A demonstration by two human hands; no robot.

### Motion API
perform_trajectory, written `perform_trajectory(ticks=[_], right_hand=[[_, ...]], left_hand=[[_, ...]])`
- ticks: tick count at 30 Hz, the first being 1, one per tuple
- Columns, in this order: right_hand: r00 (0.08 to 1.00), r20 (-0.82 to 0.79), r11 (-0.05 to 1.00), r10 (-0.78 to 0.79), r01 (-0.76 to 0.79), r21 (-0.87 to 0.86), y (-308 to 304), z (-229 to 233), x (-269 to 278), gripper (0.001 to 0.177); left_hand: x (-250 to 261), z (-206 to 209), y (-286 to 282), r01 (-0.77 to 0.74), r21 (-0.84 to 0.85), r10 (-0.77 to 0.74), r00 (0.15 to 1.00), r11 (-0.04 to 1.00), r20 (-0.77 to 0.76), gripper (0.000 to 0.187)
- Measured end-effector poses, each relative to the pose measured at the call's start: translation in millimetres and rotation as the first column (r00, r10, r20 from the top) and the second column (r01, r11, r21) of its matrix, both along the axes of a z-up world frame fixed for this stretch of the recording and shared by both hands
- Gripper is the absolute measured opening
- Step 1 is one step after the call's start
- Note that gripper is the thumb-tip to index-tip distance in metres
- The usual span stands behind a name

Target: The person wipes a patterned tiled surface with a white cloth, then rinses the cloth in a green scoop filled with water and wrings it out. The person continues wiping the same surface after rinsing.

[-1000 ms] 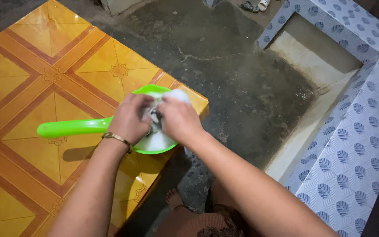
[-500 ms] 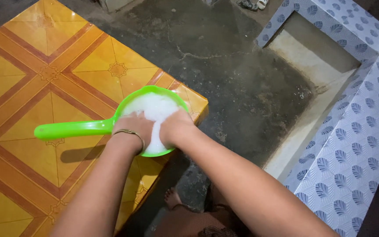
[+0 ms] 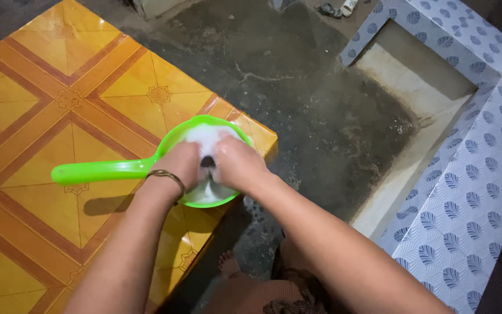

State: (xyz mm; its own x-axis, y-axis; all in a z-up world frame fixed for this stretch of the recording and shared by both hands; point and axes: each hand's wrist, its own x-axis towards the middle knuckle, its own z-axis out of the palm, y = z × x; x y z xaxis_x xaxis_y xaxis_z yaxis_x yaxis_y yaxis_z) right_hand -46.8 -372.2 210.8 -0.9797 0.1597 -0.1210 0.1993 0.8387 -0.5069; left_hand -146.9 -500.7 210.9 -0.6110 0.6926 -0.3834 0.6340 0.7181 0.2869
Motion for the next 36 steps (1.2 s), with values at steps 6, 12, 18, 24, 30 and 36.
perform_trajectory(ticks=[6, 12, 18, 24, 30, 36], right_hand=[[0.923, -0.311, 0.860, -0.226, 0.038, -0.510, 24.8, -19.6, -5.0, 0.038], [0.927, -0.375, 0.768, 0.010, -0.247, -0.591, 41.6, -22.9, -4.1, 0.084], [0.959, -0.274, 0.662, -0.076, -0.156, -0.733, 26.8, -11.5, -5.5, 0.091], [0.973, -0.184, 0.726, -0.142, -0.024, -0.687, 26.0, -40.8, -22.2, 0.034], [0.924, -0.146, 0.657, -0.354, 0.134, -0.742, 30.1, -2.3, -15.0, 0.031], [0.877, -0.319, 0.499, -0.359, -0.109, -0.860, 25.7, 13.6, -12.9, 0.073]], left_hand=[[-7.7, 5.8, -9.1, 0.032, 0.659, -0.099, 0.993, 0.752, 0.064, 0.040], [11.4, 63.1, 1.3, -0.108, 0.679, 0.074, 0.994, 0.726, 0.078, 0.022], [16.4, 82.3, -4.5, -0.011, 0.923, -0.005, 1.000, 0.384, 0.014, 0.012], [16.5, 96.1, -19.5, -0.217, 0.923, -0.013, 0.972, 0.317, 0.233, 0.019], [1.0, 60.5, -51.4, -0.046, 0.826, 0.092, 0.996, 0.561, -0.007, 0.036], [3.3, 8.5, -44.1, 0.243, 0.605, -0.004, 0.930, 0.758, -0.368, 0.099]])
